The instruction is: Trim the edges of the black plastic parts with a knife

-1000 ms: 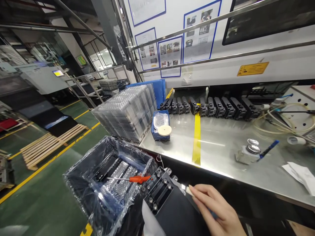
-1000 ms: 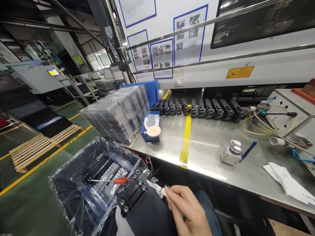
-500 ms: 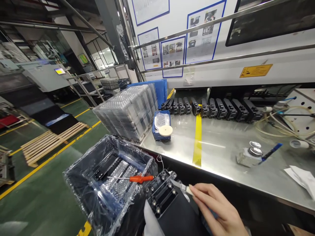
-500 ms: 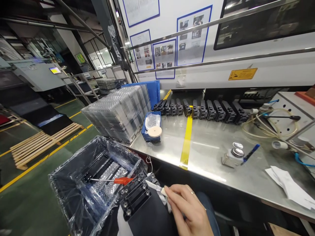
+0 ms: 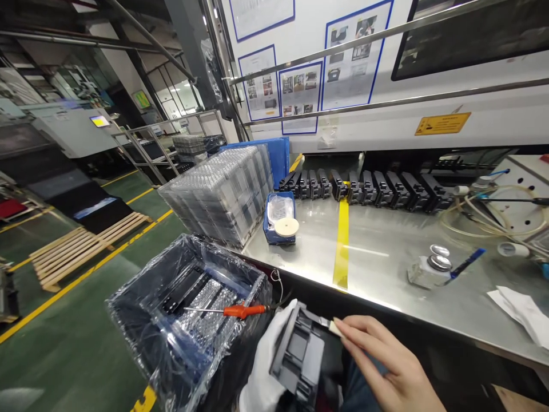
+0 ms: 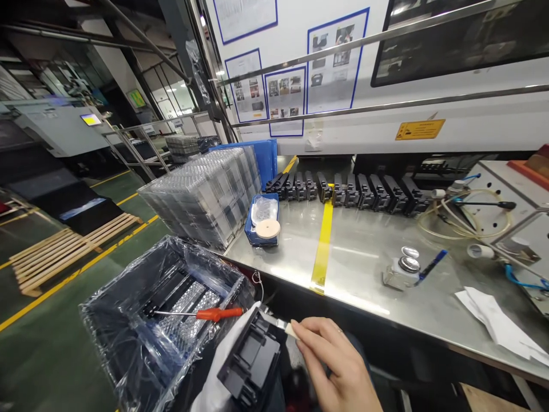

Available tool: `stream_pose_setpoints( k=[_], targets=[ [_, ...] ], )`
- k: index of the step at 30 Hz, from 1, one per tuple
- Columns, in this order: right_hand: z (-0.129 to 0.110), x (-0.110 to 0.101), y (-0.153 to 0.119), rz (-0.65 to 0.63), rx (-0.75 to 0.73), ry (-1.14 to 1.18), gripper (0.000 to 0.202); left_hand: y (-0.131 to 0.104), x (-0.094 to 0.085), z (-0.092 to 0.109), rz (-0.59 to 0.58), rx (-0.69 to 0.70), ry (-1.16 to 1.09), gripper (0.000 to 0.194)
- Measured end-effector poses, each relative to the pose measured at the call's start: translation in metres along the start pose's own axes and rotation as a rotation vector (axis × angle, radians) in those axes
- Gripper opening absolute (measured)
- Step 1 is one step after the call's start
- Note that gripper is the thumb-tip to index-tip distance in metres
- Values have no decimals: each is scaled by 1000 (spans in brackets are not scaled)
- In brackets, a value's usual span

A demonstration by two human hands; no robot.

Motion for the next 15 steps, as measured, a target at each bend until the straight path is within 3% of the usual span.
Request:
stream_pose_setpoints(
  k=[4, 9, 12, 15],
  targets=[
    [-7, -4, 1, -16, -12, -41, 24, 4, 5, 31, 3, 65, 154, 47],
    [-1, -6, -2, -11, 16, -38, 23, -14, -11, 33, -21, 83, 299, 62],
    [19, -5, -6, -16, 234, 87, 21, -16, -14, 33, -75, 122, 355, 61],
    [38, 15, -16, -217, 635, 388, 50, -10, -10, 37, -165, 185, 381, 49]
  ],
)
Point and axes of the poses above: each hand's wrist, its own y-axis towards the middle knuckle, its own x-axis out of the palm, z = x × y, the point moved 6 cm from there along y, towards the middle knuckle, and after that the axes turned 8 degrees about y, right-handed, at the moved point
